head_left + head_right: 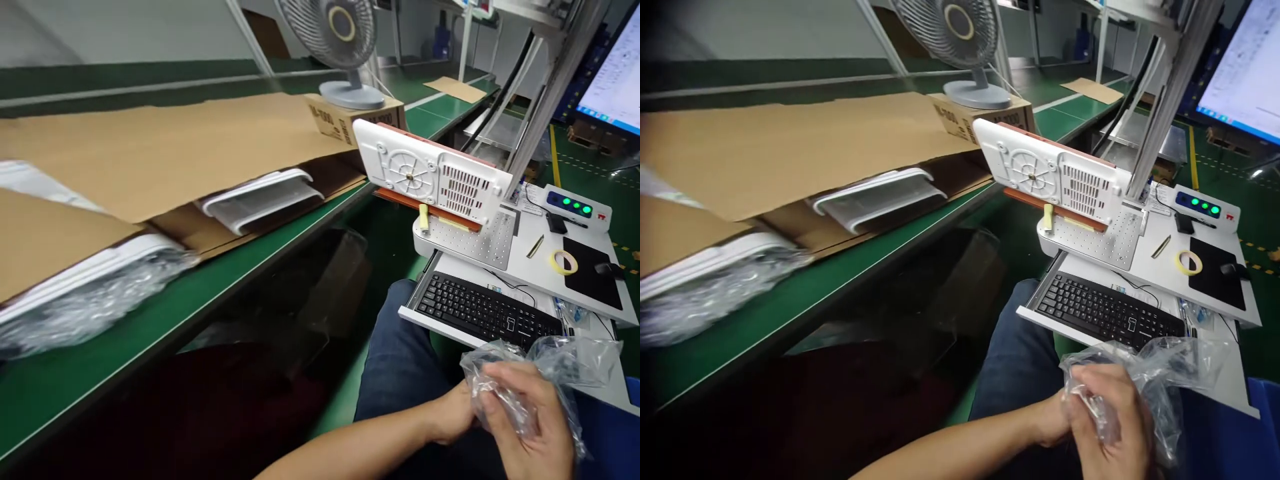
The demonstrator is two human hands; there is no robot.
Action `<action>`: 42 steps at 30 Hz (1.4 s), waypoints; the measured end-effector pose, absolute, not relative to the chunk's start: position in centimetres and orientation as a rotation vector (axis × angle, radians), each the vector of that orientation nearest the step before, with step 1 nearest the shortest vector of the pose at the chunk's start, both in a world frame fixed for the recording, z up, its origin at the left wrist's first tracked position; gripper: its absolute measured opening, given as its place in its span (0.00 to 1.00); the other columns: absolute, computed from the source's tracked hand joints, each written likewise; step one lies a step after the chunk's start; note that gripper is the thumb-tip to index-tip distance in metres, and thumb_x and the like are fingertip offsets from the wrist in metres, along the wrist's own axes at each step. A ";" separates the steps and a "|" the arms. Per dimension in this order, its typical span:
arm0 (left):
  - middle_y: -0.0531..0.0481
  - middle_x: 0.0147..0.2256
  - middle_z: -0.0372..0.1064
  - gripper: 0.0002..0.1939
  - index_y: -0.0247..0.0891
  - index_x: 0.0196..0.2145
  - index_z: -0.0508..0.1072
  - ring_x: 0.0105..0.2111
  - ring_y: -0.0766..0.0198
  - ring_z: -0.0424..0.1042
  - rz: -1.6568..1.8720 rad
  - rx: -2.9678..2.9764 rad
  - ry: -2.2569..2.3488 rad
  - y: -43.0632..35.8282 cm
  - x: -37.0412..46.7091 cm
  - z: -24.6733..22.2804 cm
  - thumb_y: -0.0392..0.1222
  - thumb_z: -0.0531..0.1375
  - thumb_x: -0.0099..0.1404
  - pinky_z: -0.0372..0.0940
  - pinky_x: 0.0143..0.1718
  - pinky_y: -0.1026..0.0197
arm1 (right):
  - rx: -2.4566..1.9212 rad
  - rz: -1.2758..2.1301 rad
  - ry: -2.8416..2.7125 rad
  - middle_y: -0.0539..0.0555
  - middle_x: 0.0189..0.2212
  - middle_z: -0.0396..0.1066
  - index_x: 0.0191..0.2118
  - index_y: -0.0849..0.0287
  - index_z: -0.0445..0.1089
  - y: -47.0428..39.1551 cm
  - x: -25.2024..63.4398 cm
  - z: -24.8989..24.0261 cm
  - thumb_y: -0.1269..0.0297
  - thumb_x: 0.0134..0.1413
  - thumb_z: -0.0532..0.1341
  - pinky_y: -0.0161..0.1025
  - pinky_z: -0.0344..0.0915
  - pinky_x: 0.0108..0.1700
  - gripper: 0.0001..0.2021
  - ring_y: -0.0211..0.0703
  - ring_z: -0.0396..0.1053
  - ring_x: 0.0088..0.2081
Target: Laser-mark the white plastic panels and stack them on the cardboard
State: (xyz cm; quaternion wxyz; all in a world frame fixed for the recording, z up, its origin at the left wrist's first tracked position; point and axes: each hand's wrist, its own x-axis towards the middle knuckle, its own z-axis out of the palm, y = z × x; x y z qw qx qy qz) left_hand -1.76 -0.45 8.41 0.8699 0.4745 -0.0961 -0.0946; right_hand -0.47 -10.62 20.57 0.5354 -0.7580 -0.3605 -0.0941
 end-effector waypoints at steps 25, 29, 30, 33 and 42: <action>0.40 0.50 0.84 0.16 0.40 0.48 0.79 0.55 0.45 0.82 0.126 1.092 -0.088 8.9 -1.6 15.0 0.56 0.66 0.75 0.76 0.59 0.42 | -1.860 0.068 -0.517 0.62 0.81 0.42 0.81 0.43 0.48 -14.8 3.8 15.9 0.43 0.60 0.78 0.74 0.48 0.76 0.54 0.69 0.43 0.80; 0.38 0.46 0.83 0.16 0.35 0.46 0.82 0.45 0.51 0.83 0.025 1.265 -0.288 8.4 -1.8 15.6 0.52 0.63 0.78 0.77 0.51 0.51 | -1.472 0.522 -0.441 0.65 0.74 0.60 0.82 0.39 0.36 -14.0 3.2 15.4 0.40 0.51 0.82 0.69 0.66 0.70 0.67 0.68 0.65 0.71; 0.38 0.46 0.83 0.17 0.35 0.46 0.82 0.44 0.52 0.82 0.045 1.304 -0.272 8.0 -1.5 15.5 0.53 0.63 0.78 0.77 0.49 0.53 | -1.439 0.553 -0.431 0.64 0.70 0.66 0.81 0.40 0.42 -13.4 2.9 15.1 0.41 0.50 0.83 0.67 0.69 0.68 0.64 0.67 0.69 0.68; 0.39 0.44 0.82 0.19 0.35 0.48 0.82 0.43 0.52 0.81 0.096 1.314 -0.164 6.8 -0.6 15.0 0.55 0.67 0.75 0.76 0.49 0.53 | -1.558 0.420 -0.378 0.62 0.61 0.76 0.72 0.48 0.65 -11.9 2.1 13.7 0.48 0.53 0.82 0.60 0.78 0.61 0.45 0.65 0.77 0.60; 0.42 0.43 0.79 0.21 0.33 0.51 0.79 0.40 0.56 0.78 -0.013 1.252 -0.159 7.3 -0.4 15.0 0.51 0.73 0.69 0.74 0.46 0.56 | -2.092 0.033 -0.254 0.58 0.42 0.83 0.53 0.56 0.81 -14.3 4.5 12.8 0.47 0.58 0.73 0.47 0.79 0.42 0.23 0.60 0.81 0.40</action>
